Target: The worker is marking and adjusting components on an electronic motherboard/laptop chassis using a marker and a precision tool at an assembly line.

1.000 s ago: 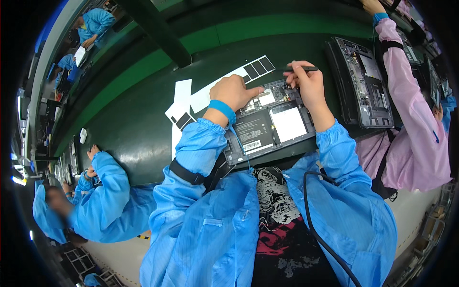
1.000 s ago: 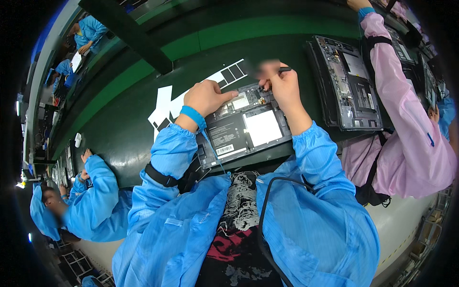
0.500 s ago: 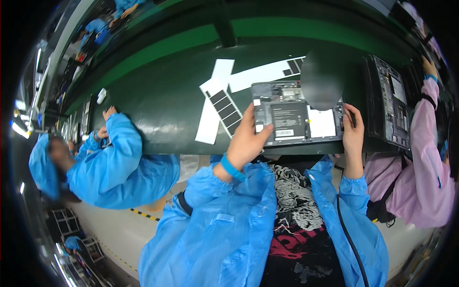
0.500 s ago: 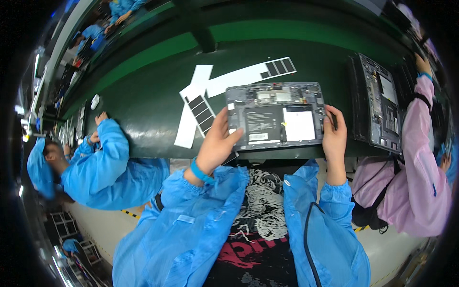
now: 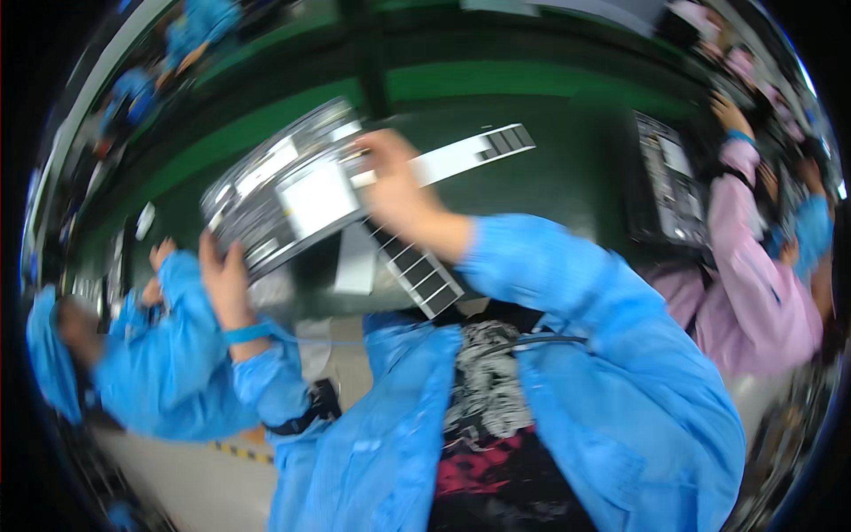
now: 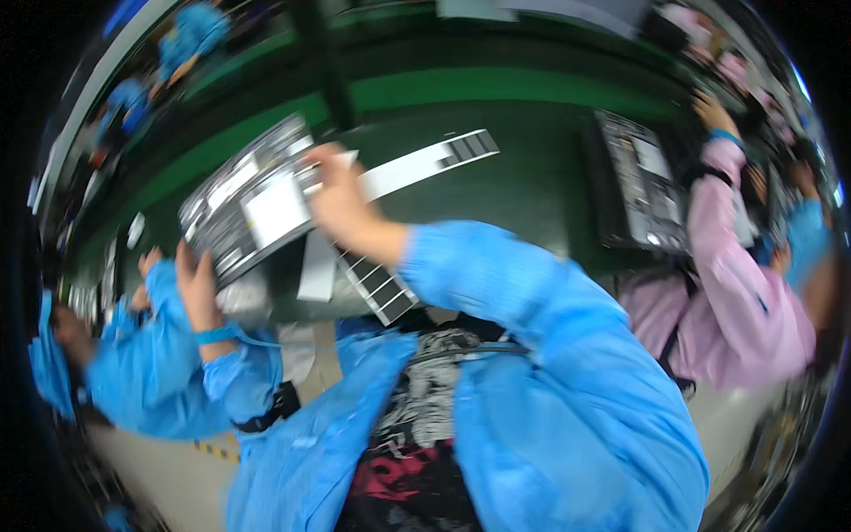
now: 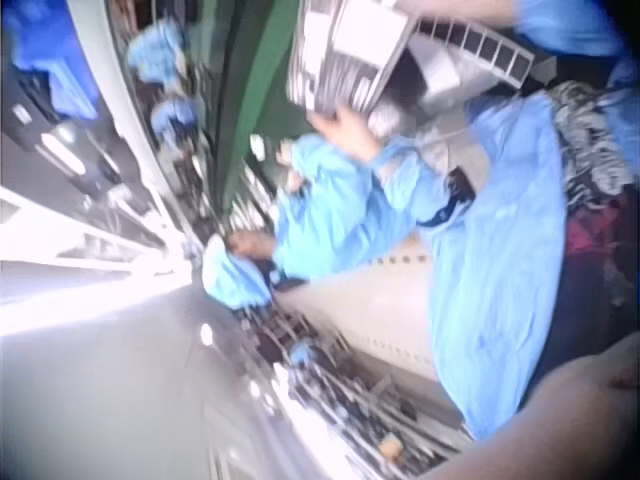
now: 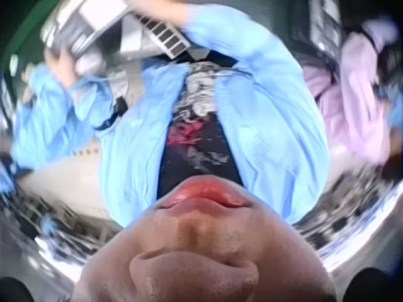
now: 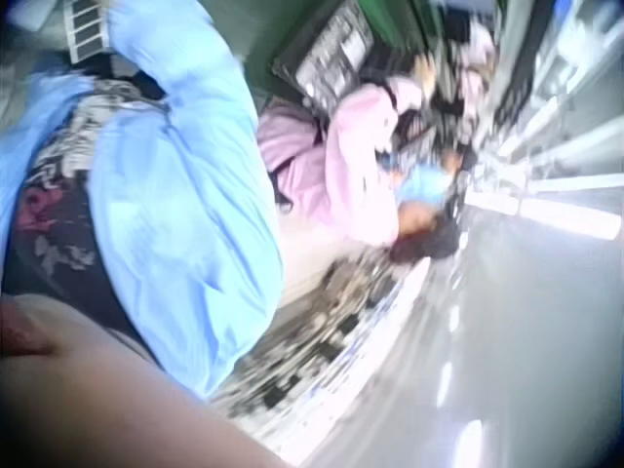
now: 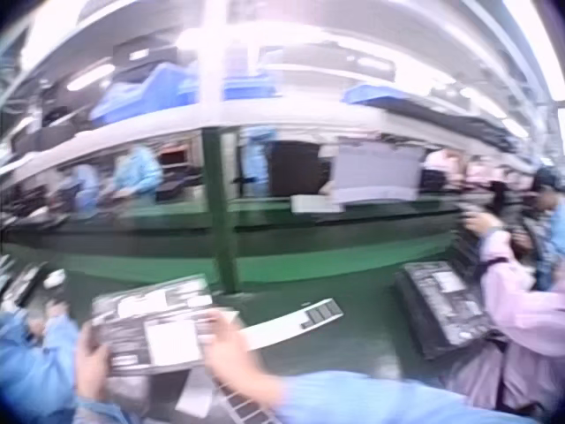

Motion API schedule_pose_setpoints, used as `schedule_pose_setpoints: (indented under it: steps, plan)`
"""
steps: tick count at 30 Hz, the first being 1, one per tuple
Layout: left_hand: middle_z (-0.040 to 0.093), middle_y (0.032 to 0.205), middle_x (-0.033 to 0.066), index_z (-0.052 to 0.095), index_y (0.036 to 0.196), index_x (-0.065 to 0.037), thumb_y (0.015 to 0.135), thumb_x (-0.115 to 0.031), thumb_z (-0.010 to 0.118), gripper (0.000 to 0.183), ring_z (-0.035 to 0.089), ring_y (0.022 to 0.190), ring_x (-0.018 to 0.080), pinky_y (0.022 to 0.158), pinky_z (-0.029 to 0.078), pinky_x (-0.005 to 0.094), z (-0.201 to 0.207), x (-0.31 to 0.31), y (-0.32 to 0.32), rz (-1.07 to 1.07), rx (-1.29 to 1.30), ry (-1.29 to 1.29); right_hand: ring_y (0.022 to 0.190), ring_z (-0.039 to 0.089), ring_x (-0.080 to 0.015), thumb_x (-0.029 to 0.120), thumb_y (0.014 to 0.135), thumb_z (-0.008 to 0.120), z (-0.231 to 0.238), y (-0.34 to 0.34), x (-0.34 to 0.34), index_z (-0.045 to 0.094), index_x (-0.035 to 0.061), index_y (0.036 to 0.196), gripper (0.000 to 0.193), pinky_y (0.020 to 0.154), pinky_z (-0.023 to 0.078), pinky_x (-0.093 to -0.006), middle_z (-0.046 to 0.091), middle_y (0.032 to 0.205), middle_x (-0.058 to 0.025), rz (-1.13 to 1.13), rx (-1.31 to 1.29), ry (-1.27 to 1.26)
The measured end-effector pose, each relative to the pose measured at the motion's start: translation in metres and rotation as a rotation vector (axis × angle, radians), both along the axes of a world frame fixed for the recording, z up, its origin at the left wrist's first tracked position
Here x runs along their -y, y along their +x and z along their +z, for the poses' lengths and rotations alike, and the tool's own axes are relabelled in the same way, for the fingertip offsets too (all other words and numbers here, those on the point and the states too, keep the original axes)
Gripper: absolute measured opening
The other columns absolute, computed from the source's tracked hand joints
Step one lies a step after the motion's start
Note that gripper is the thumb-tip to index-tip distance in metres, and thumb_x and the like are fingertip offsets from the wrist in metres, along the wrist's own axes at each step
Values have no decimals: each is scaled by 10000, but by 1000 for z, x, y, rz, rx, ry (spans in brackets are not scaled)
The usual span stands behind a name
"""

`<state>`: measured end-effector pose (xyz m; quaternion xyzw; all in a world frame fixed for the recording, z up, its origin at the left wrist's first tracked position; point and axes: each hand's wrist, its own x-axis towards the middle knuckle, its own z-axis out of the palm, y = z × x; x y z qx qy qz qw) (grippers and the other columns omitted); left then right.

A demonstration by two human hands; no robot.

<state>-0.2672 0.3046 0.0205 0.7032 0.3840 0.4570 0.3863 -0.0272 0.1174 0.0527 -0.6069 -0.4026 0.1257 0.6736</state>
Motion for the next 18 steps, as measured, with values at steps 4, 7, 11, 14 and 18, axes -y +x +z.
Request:
schedule_pose_setpoints:
  steps: [4,7,11,14,18]
  plan:
    - [477,1405,233,371,1410,111,862,-8,561,593,504,1243,283,1061,377,343,-80,-102,-50,112,-41,-172,826,659,-342,167,703,772,-46,-28,-126,631,84,849,219,713,505,-390,667,847,-136,-105,-5,13]
    - [491,1385,266,412,1373,132,841,-105,614,617,494,1273,319,1075,369,358,-93,-140,-52,277,-270,-122,846,661,-371,107,722,690,-74,-18,-175,633,87,863,154,727,511,-402,678,850,-169,-20,-36,-148]
    - [454,1396,314,404,1361,146,871,-235,634,662,436,1321,397,1109,332,379,-63,-145,-18,303,-861,117,802,664,-342,47,748,594,-81,19,-155,633,66,895,154,689,506,-407,683,825,-168,23,110,-207]
    - [476,1380,305,412,1367,129,907,-260,628,640,468,1297,380,1091,349,371,-11,-84,3,262,-644,277,808,673,-311,122,855,563,-6,31,-65,648,65,936,130,714,517,-395,691,857,-158,167,128,-206]
    - [613,1236,165,567,1260,57,979,-186,544,372,563,1170,220,1035,404,338,99,124,120,-492,121,61,943,677,-265,281,974,520,83,87,141,596,55,1107,273,815,523,-369,687,1007,-121,69,473,-162]
